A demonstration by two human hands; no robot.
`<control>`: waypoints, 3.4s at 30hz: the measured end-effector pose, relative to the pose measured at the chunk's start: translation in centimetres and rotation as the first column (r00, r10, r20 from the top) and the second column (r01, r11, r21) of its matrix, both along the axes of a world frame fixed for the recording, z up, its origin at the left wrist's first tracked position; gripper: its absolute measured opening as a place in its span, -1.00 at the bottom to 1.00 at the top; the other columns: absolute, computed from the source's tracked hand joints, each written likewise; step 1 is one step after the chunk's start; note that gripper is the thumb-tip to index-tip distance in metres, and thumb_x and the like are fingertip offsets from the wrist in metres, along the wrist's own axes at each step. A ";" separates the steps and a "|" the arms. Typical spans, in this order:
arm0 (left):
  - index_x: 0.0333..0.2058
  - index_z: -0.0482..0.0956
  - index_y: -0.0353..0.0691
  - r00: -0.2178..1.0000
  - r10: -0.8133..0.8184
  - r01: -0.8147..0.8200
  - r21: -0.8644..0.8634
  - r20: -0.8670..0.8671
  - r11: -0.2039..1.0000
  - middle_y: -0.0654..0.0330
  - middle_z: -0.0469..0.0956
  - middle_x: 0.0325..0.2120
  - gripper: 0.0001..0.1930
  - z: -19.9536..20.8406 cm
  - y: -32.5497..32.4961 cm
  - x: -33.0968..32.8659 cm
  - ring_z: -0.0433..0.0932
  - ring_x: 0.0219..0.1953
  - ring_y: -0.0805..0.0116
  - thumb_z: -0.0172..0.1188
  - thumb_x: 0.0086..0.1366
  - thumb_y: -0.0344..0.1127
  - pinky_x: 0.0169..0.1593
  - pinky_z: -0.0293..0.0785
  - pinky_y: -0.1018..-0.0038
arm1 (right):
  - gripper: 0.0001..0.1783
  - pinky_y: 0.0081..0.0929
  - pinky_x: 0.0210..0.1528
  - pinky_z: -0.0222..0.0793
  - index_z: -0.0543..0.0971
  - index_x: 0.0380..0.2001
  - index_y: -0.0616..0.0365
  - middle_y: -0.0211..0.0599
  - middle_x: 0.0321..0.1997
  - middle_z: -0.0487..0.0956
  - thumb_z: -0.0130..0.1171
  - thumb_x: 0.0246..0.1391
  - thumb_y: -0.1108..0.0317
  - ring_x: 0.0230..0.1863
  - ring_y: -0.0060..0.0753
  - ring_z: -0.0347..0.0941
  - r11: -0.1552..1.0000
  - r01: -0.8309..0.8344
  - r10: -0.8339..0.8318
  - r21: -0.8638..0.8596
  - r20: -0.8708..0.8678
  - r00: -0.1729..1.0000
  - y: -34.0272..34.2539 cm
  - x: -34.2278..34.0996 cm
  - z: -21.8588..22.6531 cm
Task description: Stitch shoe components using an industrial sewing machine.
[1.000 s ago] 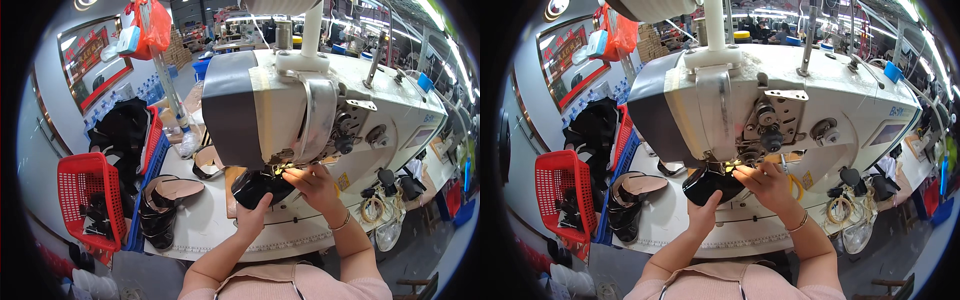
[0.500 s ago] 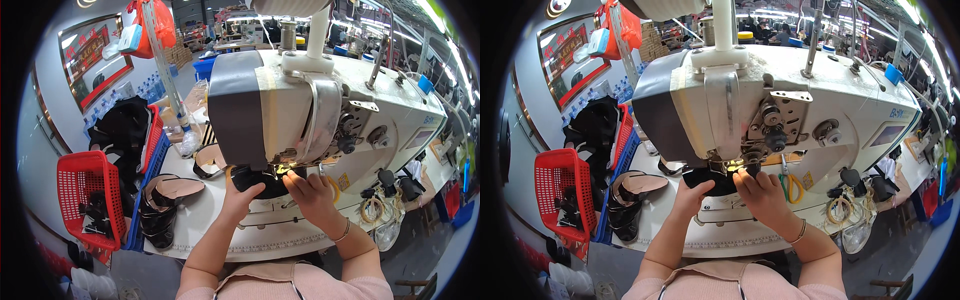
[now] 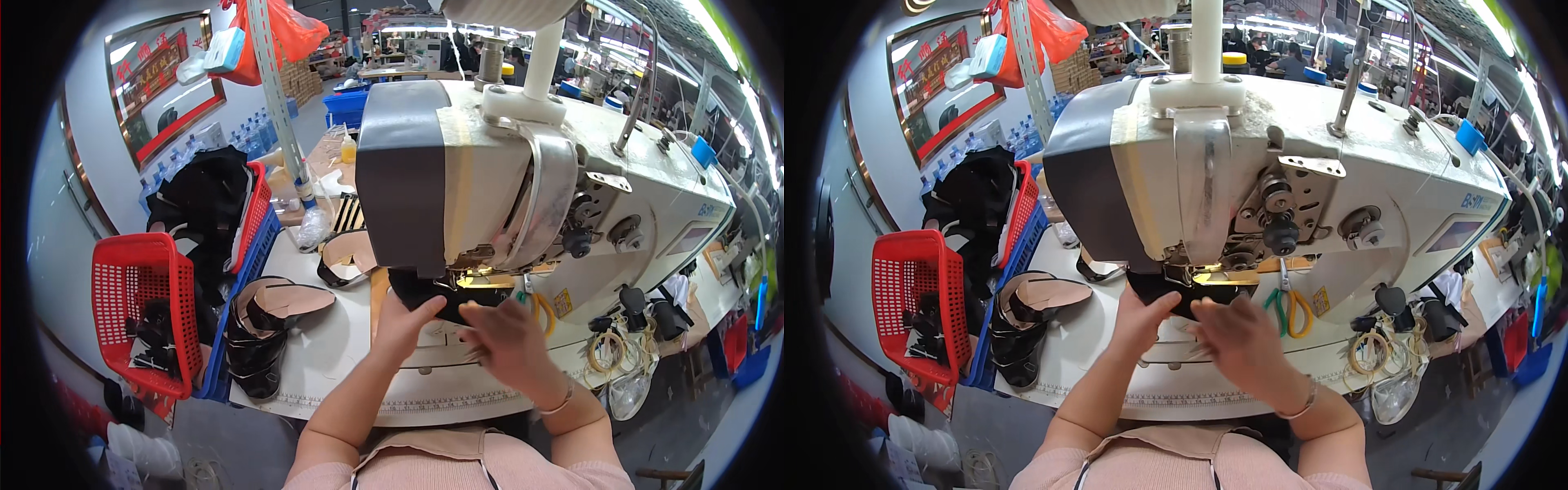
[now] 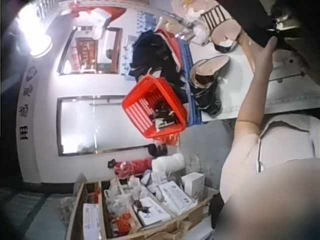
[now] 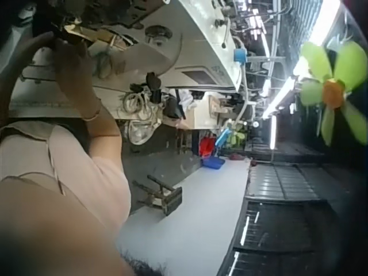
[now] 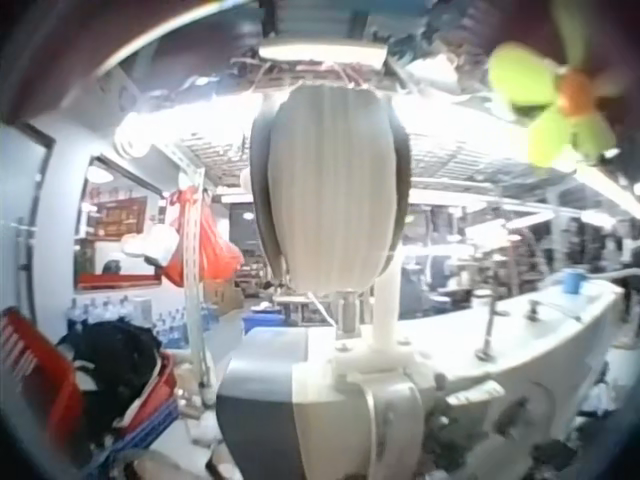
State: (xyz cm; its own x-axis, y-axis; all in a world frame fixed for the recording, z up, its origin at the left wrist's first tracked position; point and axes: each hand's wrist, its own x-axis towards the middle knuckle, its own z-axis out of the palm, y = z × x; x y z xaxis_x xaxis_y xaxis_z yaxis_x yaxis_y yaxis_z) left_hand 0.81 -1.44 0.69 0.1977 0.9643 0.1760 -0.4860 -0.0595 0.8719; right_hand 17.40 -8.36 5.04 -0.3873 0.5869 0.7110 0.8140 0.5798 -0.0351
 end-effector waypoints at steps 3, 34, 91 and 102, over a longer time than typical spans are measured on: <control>-0.16 0.39 -0.31 0.997 -0.059 0.057 -0.044 -0.051 0.997 0.20 0.51 -0.29 -0.65 0.6 0.6 -0.7 0.49 -0.26 0.47 0.26 0.06 -0.46 -0.17 0.46 0.53 | -0.66 -0.39 -0.41 0.29 0.52 -0.22 0.08 -0.38 -0.51 0.51 0.26 -0.16 0.37 -0.50 -0.29 0.36 0.990 0.087 -0.080 0.107 -0.069 0.994 1.3 1.9 0.7; -0.14 0.28 -0.24 0.994 -0.027 0.035 -0.084 0.102 0.996 0.24 0.46 -0.26 -0.73 -1.6 -3.7 1.8 0.49 -0.27 0.57 0.10 0.21 -0.46 -0.28 0.43 0.71 | -0.58 -0.46 -0.44 0.36 0.43 -0.01 0.14 -0.24 -0.36 0.41 0.11 -0.01 0.47 -0.46 -0.25 0.45 0.927 -0.219 0.108 -0.304 -0.344 0.933 -0.6 3.4 -1.7; -0.18 0.40 -0.26 0.987 -0.062 0.065 0.018 -0.145 0.998 0.30 0.50 -0.34 -0.68 -2.3 -2.2 -0.3 0.46 -0.34 0.60 0.26 0.08 -0.46 -0.26 0.40 0.65 | -0.86 -0.64 -0.60 0.20 0.57 -0.53 0.24 -0.31 -0.64 0.48 0.30 -0.14 0.40 -0.66 -0.59 0.31 0.839 -0.276 -0.062 -0.469 -0.586 0.808 0.7 0.2 -2.4; -0.19 0.41 -0.31 0.990 -0.027 0.029 0.012 -0.141 1.000 0.24 0.51 -0.29 -0.70 -0.4 -0.6 -0.1 0.47 -0.26 0.54 0.25 0.09 -0.46 -0.13 0.39 0.60 | -0.87 -0.64 -0.55 0.24 0.57 -0.52 0.24 -0.35 -0.63 0.49 0.26 -0.10 0.40 -0.62 -0.62 0.34 0.858 -0.255 -0.071 -0.446 -0.596 0.800 2.2 0.1 -2.0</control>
